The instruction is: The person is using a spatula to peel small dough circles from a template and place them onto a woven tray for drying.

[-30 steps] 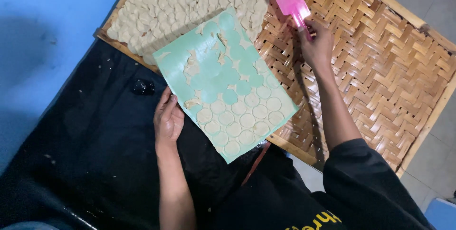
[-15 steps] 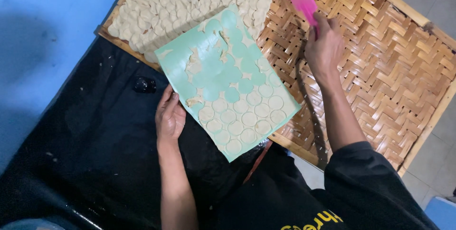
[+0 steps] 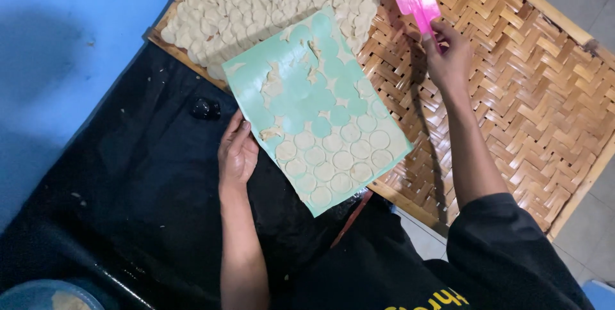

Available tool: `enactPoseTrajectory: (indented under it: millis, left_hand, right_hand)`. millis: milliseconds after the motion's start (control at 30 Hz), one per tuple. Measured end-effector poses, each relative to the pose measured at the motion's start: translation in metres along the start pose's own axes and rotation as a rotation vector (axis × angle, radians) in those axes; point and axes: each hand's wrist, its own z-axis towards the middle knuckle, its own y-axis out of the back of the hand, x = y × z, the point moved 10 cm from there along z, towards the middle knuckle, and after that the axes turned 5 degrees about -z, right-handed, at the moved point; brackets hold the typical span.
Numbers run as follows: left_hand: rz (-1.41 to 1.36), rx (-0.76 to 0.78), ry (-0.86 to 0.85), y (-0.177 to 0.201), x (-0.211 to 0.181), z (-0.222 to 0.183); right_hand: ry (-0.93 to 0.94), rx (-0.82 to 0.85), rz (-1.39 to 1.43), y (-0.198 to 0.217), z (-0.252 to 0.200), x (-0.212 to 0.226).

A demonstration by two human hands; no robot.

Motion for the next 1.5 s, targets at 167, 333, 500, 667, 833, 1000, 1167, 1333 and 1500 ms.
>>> enactPoseTrajectory:
  millis: [167, 333, 500, 667, 833, 1000, 1167, 1333, 1500]
  left_hand:
    - [0.006, -0.015, -0.009, 0.007, 0.002, 0.001]
    - [-0.015, -0.02, 0.017, 0.004, 0.003, 0.001]
    - [-0.018, -0.006, -0.011, 0.003, 0.001, 0.0]
    - [-0.035, 0.024, -0.021, 0.005, 0.001, 0.0]
    - [-0.112, 0.12, -0.018, -0.017, -0.005, -0.003]
    - [0.199, -0.042, 0.109, 0.0, 0.01, 0.011]
    - [0.448, -0.059, 0.328, 0.015, 0.032, 0.003]
    - [0.659, -0.019, 0.416, 0.012, 0.043, -0.02]
    - [0.315, -0.023, 0.102, -0.034, 0.009, -0.038]
  right_hand:
    - [0.081, 0.001, -0.128, 0.008, -0.003, 0.032]
    - [0.187, -0.065, -0.381, 0.019, -0.017, 0.068]
    - [0.186, -0.108, -0.361, 0.022, -0.024, 0.068]
    - [0.187, -0.079, -0.223, 0.025, -0.058, 0.074]
    - [0.059, -0.003, -0.142, 0.027, -0.097, 0.054]
    - [-0.148, 0.055, -0.079, 0.035, -0.127, 0.034]
    - [-0.192, 0.107, -0.053, 0.035, -0.14, 0.027]
    - [-0.207, 0.154, -0.014, 0.044, -0.143, 0.055]
    - [-0.104, 0.017, 0.208, 0.077, -0.156, 0.113]
